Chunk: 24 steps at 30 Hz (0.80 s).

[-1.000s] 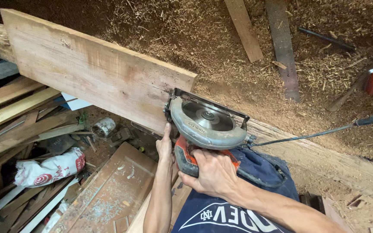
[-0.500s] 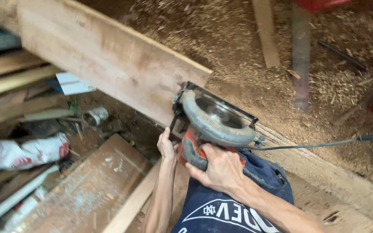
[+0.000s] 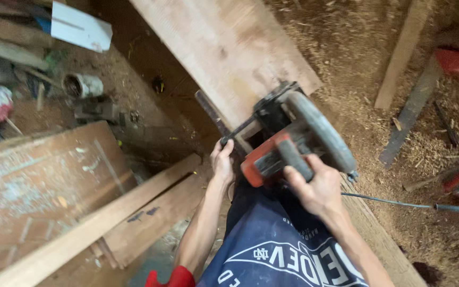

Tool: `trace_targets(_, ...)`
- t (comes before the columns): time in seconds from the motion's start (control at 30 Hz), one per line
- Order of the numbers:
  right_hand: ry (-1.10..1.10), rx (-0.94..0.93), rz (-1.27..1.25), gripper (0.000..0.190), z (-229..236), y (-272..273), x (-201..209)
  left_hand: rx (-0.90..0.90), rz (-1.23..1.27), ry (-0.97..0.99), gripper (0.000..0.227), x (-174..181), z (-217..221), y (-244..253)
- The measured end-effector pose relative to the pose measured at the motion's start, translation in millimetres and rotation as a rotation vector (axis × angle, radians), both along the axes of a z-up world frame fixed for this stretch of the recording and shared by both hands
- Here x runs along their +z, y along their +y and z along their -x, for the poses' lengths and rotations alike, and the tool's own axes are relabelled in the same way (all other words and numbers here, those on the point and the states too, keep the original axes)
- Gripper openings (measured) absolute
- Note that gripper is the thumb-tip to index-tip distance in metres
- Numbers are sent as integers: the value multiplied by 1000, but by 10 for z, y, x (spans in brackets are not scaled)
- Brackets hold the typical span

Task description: The person uses a circular saw with a guide to cut a long plank of wood into smaller sections. After cutting, the person uses an electric sander to smooth the edges and surfaces of the cut wood pieces.

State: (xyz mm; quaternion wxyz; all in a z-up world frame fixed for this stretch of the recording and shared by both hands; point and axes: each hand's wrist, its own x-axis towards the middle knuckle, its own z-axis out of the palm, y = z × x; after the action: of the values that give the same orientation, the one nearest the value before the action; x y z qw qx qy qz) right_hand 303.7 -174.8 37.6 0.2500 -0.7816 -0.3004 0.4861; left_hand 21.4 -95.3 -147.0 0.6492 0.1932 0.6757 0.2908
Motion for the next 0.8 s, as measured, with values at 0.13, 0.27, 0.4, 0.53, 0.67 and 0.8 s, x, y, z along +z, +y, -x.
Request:
trace_targets(0.13,-22,-24,-5,43,36,-54,-41,-51,-72,27,38,-5,-24,3)
trace_targets(0.27,13,-67,-98,34,59,-93,-73,-114,-192,-106,42,25,-57,-31)
trace_targets(0.4,126,-150,-108,37,77,-109,-69,-142,-257,-88,47,27,-130,-77)
trace_targets(0.53,138,-155,-162,42,84,-87,-74,-163,-288,17,51,11,-140,-59)
trace_targets(0.67,119,-137,-202,47,76,-98,-86,-89,-325,-90,54,-8,-168,-61)
trace_targets(0.8,119,-119,-225,50,72,-91,-86,-44,-289,-65,56,62,-202,-58)
